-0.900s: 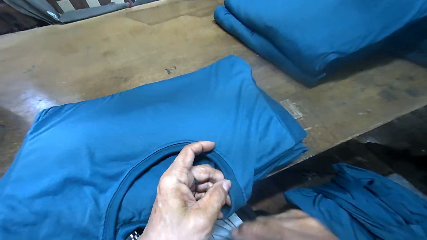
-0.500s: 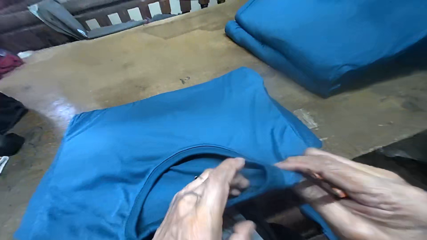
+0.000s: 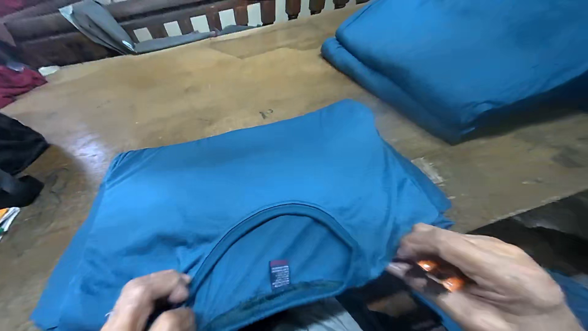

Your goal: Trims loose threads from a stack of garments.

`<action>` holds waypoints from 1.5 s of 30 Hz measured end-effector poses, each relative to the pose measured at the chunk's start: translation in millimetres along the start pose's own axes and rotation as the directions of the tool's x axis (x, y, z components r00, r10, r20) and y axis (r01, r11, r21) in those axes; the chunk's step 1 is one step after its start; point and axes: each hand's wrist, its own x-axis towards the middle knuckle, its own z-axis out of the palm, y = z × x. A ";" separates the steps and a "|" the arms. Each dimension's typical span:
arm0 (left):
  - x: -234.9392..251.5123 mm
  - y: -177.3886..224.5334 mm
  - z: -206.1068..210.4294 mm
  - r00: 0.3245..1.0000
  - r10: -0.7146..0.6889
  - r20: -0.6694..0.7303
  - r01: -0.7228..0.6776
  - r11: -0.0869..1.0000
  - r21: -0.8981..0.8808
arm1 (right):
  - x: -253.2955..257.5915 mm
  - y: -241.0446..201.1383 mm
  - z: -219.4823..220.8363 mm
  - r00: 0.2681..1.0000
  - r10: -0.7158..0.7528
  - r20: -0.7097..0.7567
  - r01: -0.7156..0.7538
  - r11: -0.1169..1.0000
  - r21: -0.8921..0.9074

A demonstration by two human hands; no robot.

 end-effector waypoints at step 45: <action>56.1 -90.3 -28.5 0.935 -0.031 -0.354 0.030 1.000 -0.009 | 53.0 93.1 -29.7 0.936 0.295 -0.192 -0.330 0.926 -0.184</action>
